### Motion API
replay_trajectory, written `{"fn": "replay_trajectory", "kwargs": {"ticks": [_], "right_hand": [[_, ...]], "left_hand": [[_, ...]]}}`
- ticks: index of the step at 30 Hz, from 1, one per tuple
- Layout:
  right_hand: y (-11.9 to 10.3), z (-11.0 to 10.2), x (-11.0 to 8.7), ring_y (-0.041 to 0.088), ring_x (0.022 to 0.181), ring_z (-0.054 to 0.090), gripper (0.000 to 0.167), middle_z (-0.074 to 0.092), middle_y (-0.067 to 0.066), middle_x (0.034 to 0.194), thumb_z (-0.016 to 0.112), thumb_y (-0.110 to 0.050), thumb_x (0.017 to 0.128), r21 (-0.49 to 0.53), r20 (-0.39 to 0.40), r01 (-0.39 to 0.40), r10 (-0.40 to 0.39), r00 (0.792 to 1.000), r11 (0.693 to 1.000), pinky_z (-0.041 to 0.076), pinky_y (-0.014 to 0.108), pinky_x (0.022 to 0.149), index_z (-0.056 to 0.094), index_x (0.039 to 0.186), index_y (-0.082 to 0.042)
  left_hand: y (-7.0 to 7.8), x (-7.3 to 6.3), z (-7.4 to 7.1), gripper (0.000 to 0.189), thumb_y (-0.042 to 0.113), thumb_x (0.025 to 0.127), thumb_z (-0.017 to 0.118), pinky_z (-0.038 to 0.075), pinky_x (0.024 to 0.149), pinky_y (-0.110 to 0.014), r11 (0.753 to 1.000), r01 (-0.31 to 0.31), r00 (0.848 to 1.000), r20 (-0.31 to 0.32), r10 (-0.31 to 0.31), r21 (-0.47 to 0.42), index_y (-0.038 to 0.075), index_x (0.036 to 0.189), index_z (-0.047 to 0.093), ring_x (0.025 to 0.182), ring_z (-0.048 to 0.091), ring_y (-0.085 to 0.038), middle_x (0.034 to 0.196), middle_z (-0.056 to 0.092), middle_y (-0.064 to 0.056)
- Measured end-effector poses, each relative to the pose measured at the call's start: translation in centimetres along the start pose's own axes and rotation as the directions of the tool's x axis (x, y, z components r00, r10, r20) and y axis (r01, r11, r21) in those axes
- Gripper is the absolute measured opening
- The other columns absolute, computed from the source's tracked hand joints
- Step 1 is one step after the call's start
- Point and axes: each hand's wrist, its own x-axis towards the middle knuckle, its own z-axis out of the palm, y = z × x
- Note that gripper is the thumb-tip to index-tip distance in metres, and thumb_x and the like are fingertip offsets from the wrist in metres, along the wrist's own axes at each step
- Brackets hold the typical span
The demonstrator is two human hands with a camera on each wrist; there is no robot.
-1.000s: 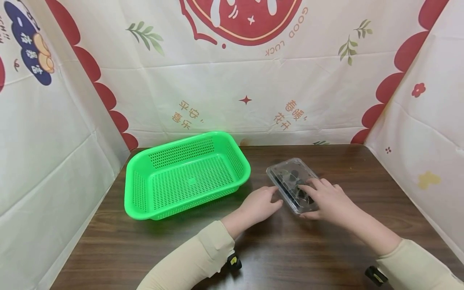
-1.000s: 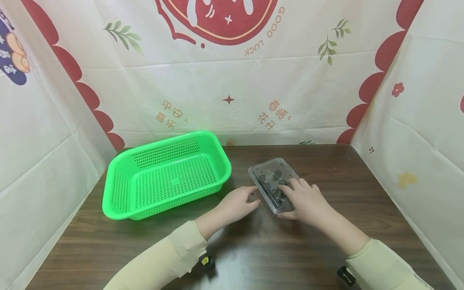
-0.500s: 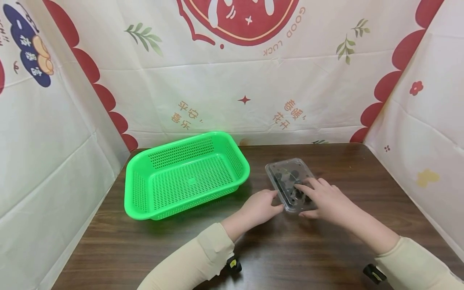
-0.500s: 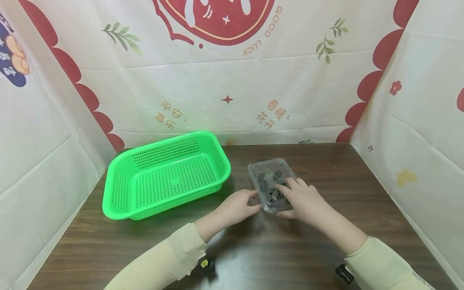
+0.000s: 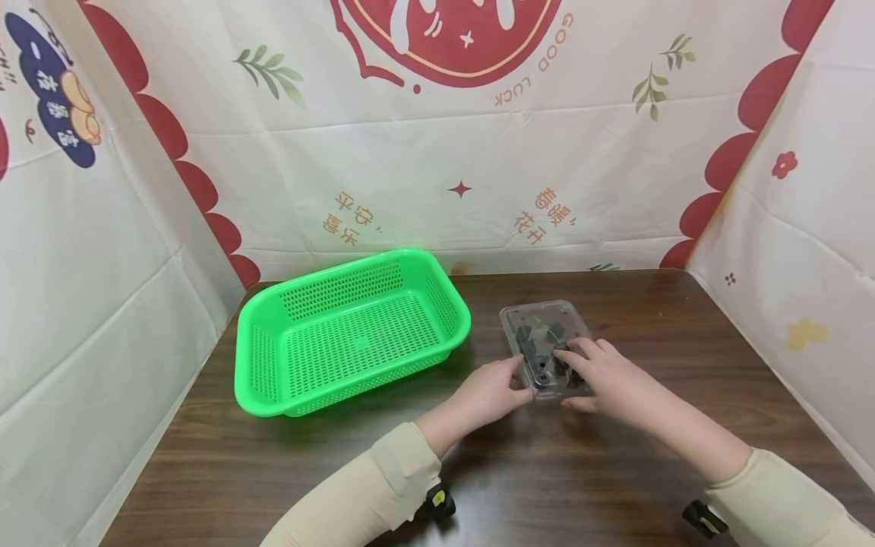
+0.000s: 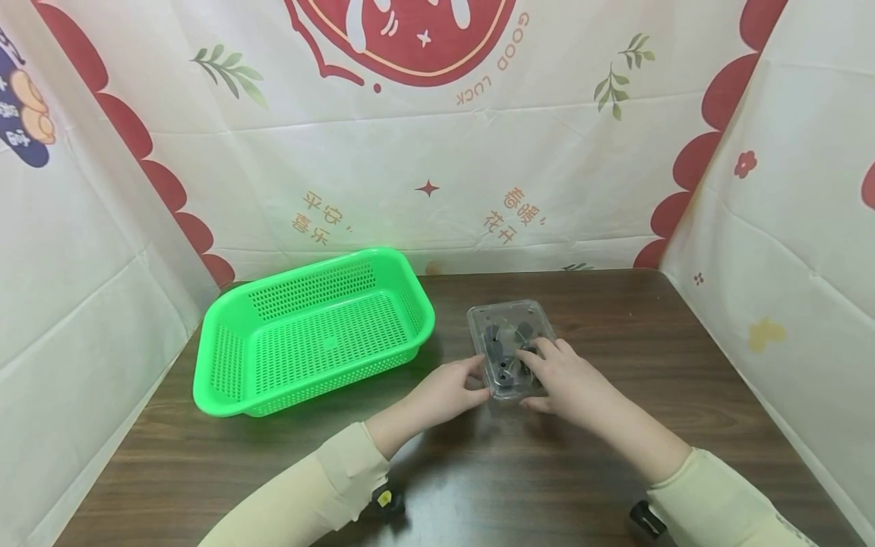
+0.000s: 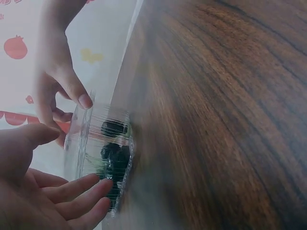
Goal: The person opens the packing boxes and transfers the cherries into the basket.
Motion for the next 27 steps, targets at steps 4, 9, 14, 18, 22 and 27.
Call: {"fn": "replay_trajectory", "kwargs": {"ticks": [4,9,14,18,22,27], "right_hand": [[-0.3,-0.1,0.0,0.036,0.101,0.052,0.068,0.055,0.021,0.121,0.085,-0.033,0.073,-0.005,-0.002,0.005,-0.005,1.0,1.0,0.048,0.049,0.082,0.061,0.128,-0.001],[-0.7,-0.4,0.1,0.036,0.105,0.053,0.067,0.055,0.021,0.122,0.085,-0.033,0.074,-0.005,0.007,0.009,-0.009,1.0,1.0,0.049,0.05,0.083,0.061,0.127,-0.001],[-1.2,-0.5,0.1,0.036,0.106,0.054,0.064,0.055,0.021,0.12,0.083,-0.034,0.076,-0.013,0.013,0.013,-0.013,1.0,1.0,0.05,0.05,0.082,0.062,0.126,-0.001],[-1.5,-0.4,0.1,0.034,0.102,0.055,0.062,0.056,0.02,0.118,0.082,-0.034,0.077,-0.034,0.003,0.029,-0.029,1.0,0.999,0.051,0.047,0.08,0.062,0.125,0.0],[-1.8,-0.2,0.0,0.034,0.101,0.055,0.062,0.056,0.019,0.116,0.082,-0.035,0.078,-0.045,-0.007,0.042,-0.042,0.999,0.998,0.051,0.047,0.08,0.062,0.124,0.001],[-2.2,0.1,-0.3,0.038,0.106,0.054,0.064,0.055,0.02,0.119,0.081,-0.036,0.078,-0.051,-0.008,0.037,-0.038,0.999,0.998,0.05,0.05,0.084,0.061,0.126,0.001]], "left_hand": [[-0.2,0.1,0.0,0.069,0.041,0.092,0.064,0.048,0.089,-0.03,0.997,0.027,1.0,-0.008,-0.028,-0.066,0.007,0.148,0.041,0.106,0.061,-0.013,0.118,0.066,-0.003],[-0.4,0.3,-0.1,0.07,0.039,0.092,0.065,0.049,0.071,-0.029,0.983,0.064,0.998,-0.006,-0.066,-0.173,0.008,0.149,0.038,0.079,0.059,-0.008,0.09,0.066,0.003],[-0.5,0.3,-0.1,0.066,0.034,0.095,0.062,0.046,0.061,-0.028,0.949,0.122,0.992,0.019,-0.122,-0.29,0.012,0.152,0.034,0.064,0.062,-0.011,0.076,0.065,0.004],[-0.4,0.3,-0.2,0.061,0.031,0.097,0.059,0.048,0.065,-0.03,0.939,0.144,0.989,0.003,-0.151,-0.312,0.015,0.151,0.035,0.06,0.065,-0.013,0.074,0.069,0.003],[-0.4,0.3,-0.3,0.06,0.031,0.097,0.06,0.051,0.07,-0.032,0.931,0.16,0.986,0.0,-0.169,-0.327,0.015,0.15,0.037,0.057,0.065,-0.014,0.071,0.069,0.001],[-0.5,0.3,-0.2,0.063,0.035,0.096,0.062,0.05,0.068,-0.031,0.935,0.18,0.982,0.005,-0.187,-0.306,0.017,0.15,0.038,0.054,0.065,-0.017,0.063,0.064,0.002]]}}
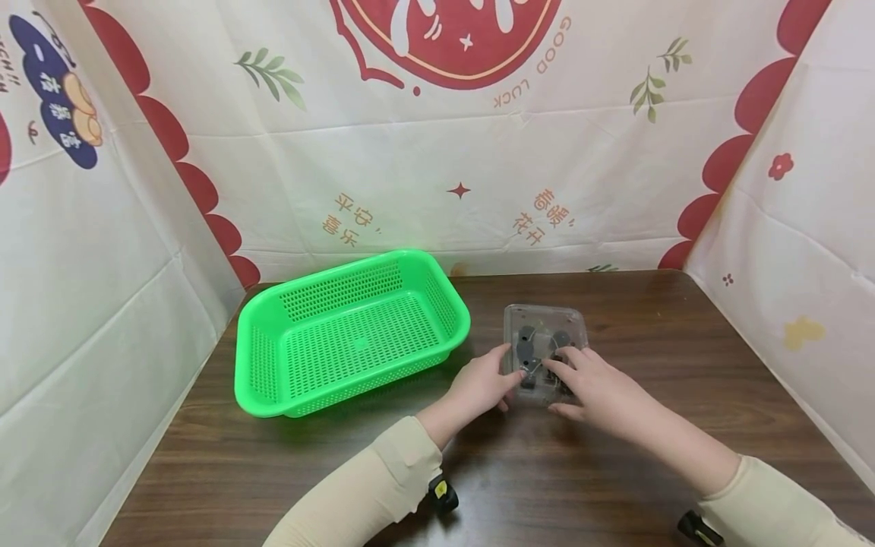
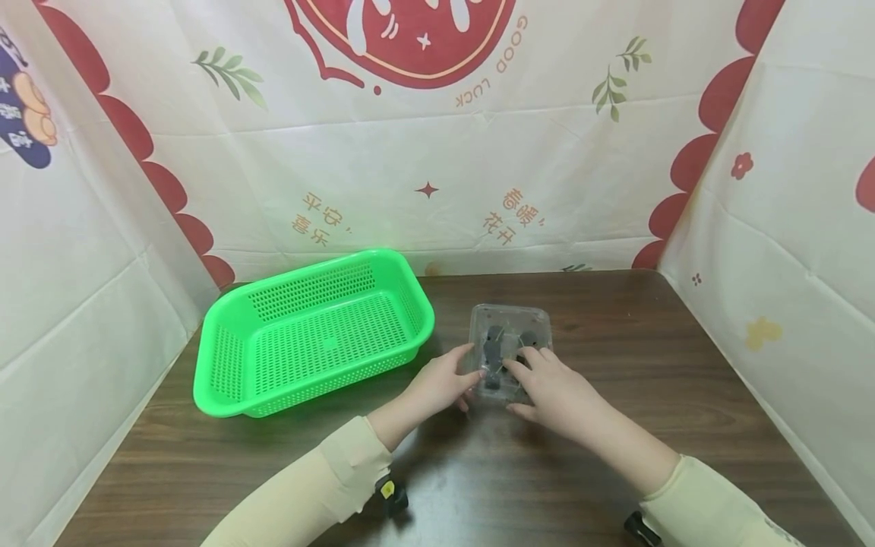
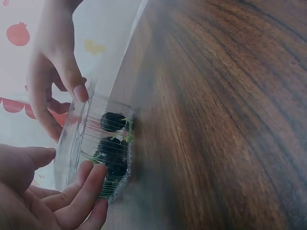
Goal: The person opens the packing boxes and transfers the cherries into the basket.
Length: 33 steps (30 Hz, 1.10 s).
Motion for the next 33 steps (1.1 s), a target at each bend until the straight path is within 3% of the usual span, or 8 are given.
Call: {"fn": "replay_trajectory", "kwargs": {"ticks": [7,13,17,24,28,33], "right_hand": [[-0.3,-0.3,-0.3,0.038,0.113,0.054,0.065,0.055,0.02,0.124,0.08,-0.038,0.078,-0.014,0.025,0.002,-0.002,1.0,1.0,0.043,0.055,0.095,0.06,0.128,-0.002],[0.2,-0.4,-0.6,0.031,0.107,0.055,0.065,0.057,0.015,0.124,0.082,-0.039,0.077,0.003,-0.005,0.039,-0.039,0.999,0.999,0.048,0.051,0.088,0.061,0.128,-0.004],[0.7,-0.6,-0.8,0.031,0.109,0.055,0.065,0.058,0.014,0.125,0.083,-0.037,0.076,0.01,-0.024,0.07,-0.07,0.997,0.998,0.048,0.051,0.086,0.061,0.127,-0.004],[1.8,-0.6,-1.1,0.041,0.123,0.049,0.07,0.056,0.017,0.133,0.082,-0.039,0.075,0.021,0.022,0.088,-0.088,0.996,0.996,0.035,0.057,0.102,0.059,0.13,-0.002],[2.1,-0.8,-1.1,0.043,0.128,0.044,0.073,0.052,0.019,0.138,0.083,-0.039,0.074,0.028,0.042,0.089,-0.09,0.995,0.996,0.031,0.057,0.105,0.058,0.131,-0.001],[2.4,-1.0,-1.1,0.042,0.131,0.042,0.081,0.049,0.019,0.142,0.088,-0.036,0.067,0.032,0.023,0.118,-0.118,0.993,0.993,0.029,0.056,0.107,0.057,0.131,0.001]], "left_hand": [[-0.1,0.1,0.1,0.064,0.038,0.094,0.064,0.05,0.07,-0.032,1.0,0.01,1.0,-0.005,-0.009,0.028,0.019,0.15,0.039,0.053,0.064,-0.017,0.06,0.063,0.003],[-0.2,0.3,-0.1,0.062,0.038,0.093,0.065,0.05,0.074,-0.034,0.999,-0.006,1.0,-0.011,0.006,0.032,0.019,0.148,0.041,0.053,0.064,-0.016,0.061,0.063,0.003],[-0.4,0.4,-0.4,0.058,0.036,0.093,0.065,0.05,0.071,-0.032,0.999,-0.017,1.0,-0.017,0.017,0.028,0.019,0.145,0.045,0.053,0.064,-0.015,0.063,0.065,0.003],[-0.6,0.5,-0.8,0.053,0.034,0.095,0.064,0.048,0.064,-0.029,0.999,-0.047,0.999,-0.017,0.047,0.02,0.017,0.143,0.049,0.055,0.065,-0.017,0.067,0.065,0.0],[-0.7,0.6,-0.9,0.052,0.033,0.095,0.063,0.046,0.058,-0.027,0.997,-0.067,0.998,-0.015,0.068,0.033,0.017,0.143,0.05,0.056,0.064,-0.016,0.069,0.065,0.0],[-0.9,0.7,-1.1,0.049,0.031,0.096,0.063,0.045,0.054,-0.025,0.996,-0.085,0.996,-0.011,0.085,0.038,0.018,0.142,0.051,0.058,0.065,-0.018,0.072,0.064,0.001]]}}
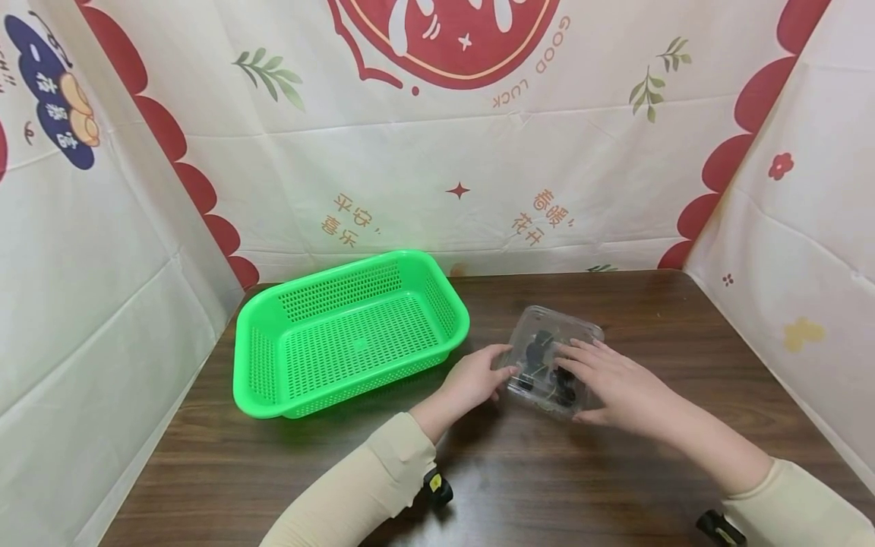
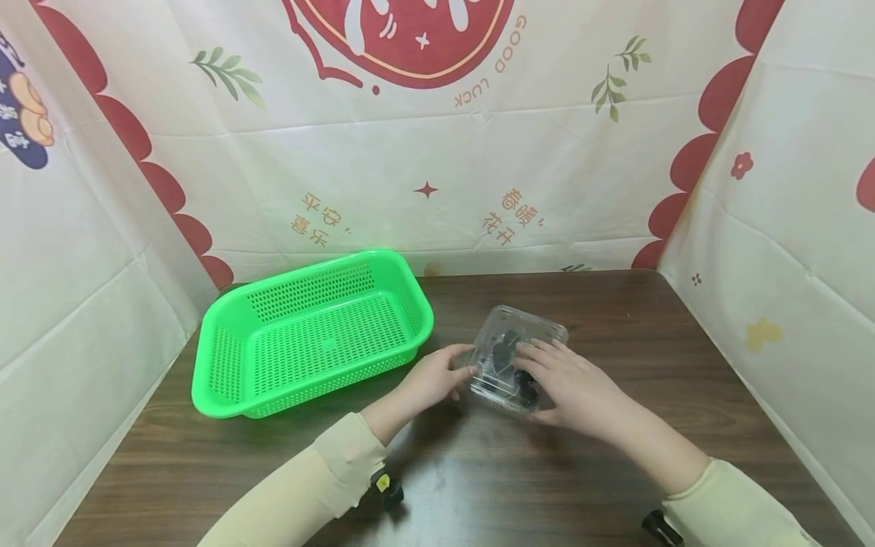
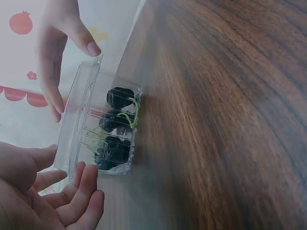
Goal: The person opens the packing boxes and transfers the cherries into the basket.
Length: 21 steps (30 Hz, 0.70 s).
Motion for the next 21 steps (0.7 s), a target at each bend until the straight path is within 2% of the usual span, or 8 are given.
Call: {"fn": "replay_trajectory", "kwargs": {"ticks": [7,11,18,21], "right_hand": [[0.6,-0.1,0.1,0.042,0.132,0.04,0.092,0.049,0.02,0.142,0.093,-0.031,0.057,0.025,-0.002,0.037,-0.037,0.999,0.999,0.029,0.056,0.107,0.053,0.133,0.001],[0.7,-0.2,0.1,0.041,0.13,0.043,0.087,0.051,0.019,0.138,0.094,-0.028,0.057,0.051,-0.003,0.034,-0.034,0.999,0.998,0.032,0.059,0.104,0.055,0.129,-0.001],[0.8,-0.2,0.4,0.038,0.125,0.049,0.075,0.053,0.014,0.139,0.092,-0.031,0.062,0.039,0.046,0.067,-0.069,0.997,0.997,0.038,0.06,0.099,0.062,0.126,-0.006],[0.8,-0.1,0.4,0.037,0.123,0.051,0.072,0.054,0.014,0.138,0.09,-0.034,0.063,0.03,0.059,0.083,-0.084,0.995,0.996,0.04,0.059,0.097,0.064,0.125,-0.006]], "left_hand": [[-0.5,0.2,-0.1,0.045,0.026,0.096,0.062,0.043,0.053,-0.024,0.999,-0.047,0.999,-0.005,0.048,0.006,0.019,0.14,0.055,0.058,0.064,-0.02,0.074,0.068,-0.006],[-0.8,0.4,-0.1,0.045,0.029,0.096,0.062,0.043,0.052,-0.024,0.999,-0.049,0.999,-0.003,0.049,-0.001,0.022,0.14,0.055,0.058,0.064,-0.019,0.077,0.067,-0.003],[-1.1,0.8,-0.2,0.044,0.031,0.096,0.062,0.039,0.046,-0.024,0.999,-0.052,0.999,-0.001,0.052,0.0,0.026,0.139,0.057,0.047,0.05,-0.011,0.066,0.059,-0.005],[-1.1,0.8,-0.4,0.044,0.03,0.096,0.061,0.039,0.046,-0.025,0.999,-0.051,0.999,0.013,0.051,-0.008,0.025,0.139,0.056,0.048,0.049,-0.011,0.072,0.06,-0.004]]}}
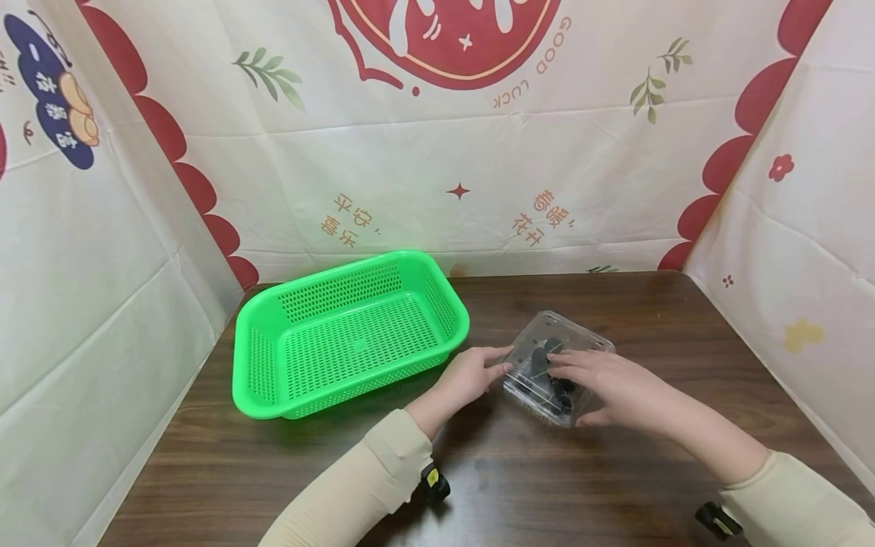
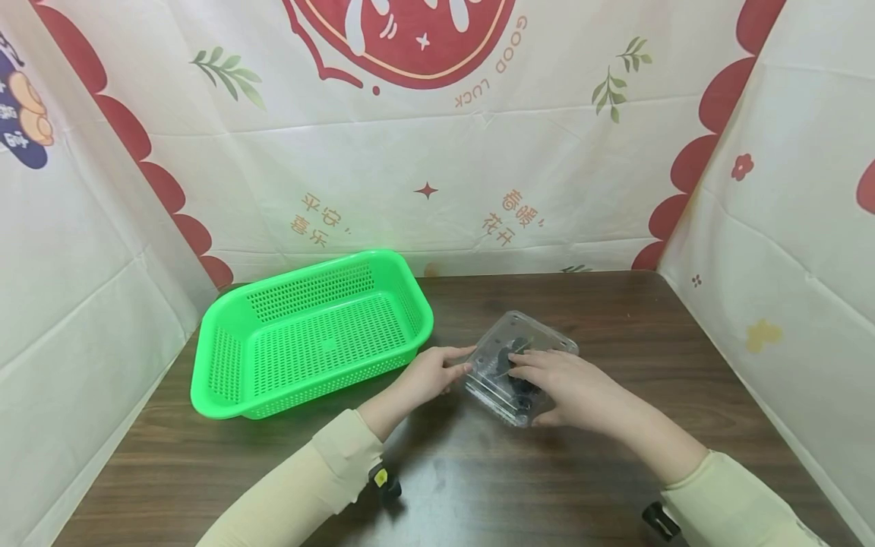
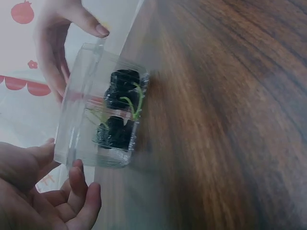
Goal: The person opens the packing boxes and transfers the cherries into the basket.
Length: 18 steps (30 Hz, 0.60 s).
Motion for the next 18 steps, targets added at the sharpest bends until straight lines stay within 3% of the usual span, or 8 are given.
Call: {"fn": "replay_trajectory", "kwargs": {"ticks": [10,14,18], "right_hand": [[0.2,0.6,0.2,0.036,0.116,0.056,0.071,0.06,0.015,0.13,0.088,-0.042,0.063,-0.047,-0.093,0.109,-0.113,0.989,0.993,0.045,0.055,0.092,0.067,0.12,-0.006],[0.3,0.9,0.4,0.034,0.113,0.058,0.072,0.061,0.014,0.127,0.087,-0.044,0.061,-0.074,-0.125,0.138,-0.147,0.981,0.988,0.048,0.053,0.088,0.068,0.119,-0.006],[0.4,1.1,0.5,0.033,0.111,0.059,0.072,0.062,0.013,0.125,0.086,-0.046,0.061,-0.087,-0.141,0.153,-0.164,0.976,0.984,0.049,0.051,0.086,0.068,0.118,-0.006]], "left_hand": [[-0.3,0.1,-0.1,0.04,0.025,0.097,0.061,0.045,0.051,-0.025,0.994,0.009,1.0,0.017,-0.007,-0.11,0.021,0.137,0.059,0.057,0.059,-0.019,0.082,0.064,-0.006],[-0.5,0.2,0.0,0.039,0.023,0.097,0.062,0.051,0.055,-0.029,0.981,0.029,1.0,0.012,-0.027,-0.19,0.018,0.135,0.06,0.059,0.062,-0.02,0.095,0.066,-0.002],[-0.8,0.2,0.2,0.04,0.021,0.097,0.061,0.055,0.058,-0.034,0.964,0.04,0.999,0.004,-0.041,-0.263,0.012,0.136,0.059,0.057,0.062,-0.019,0.1,0.067,-0.007]]}}
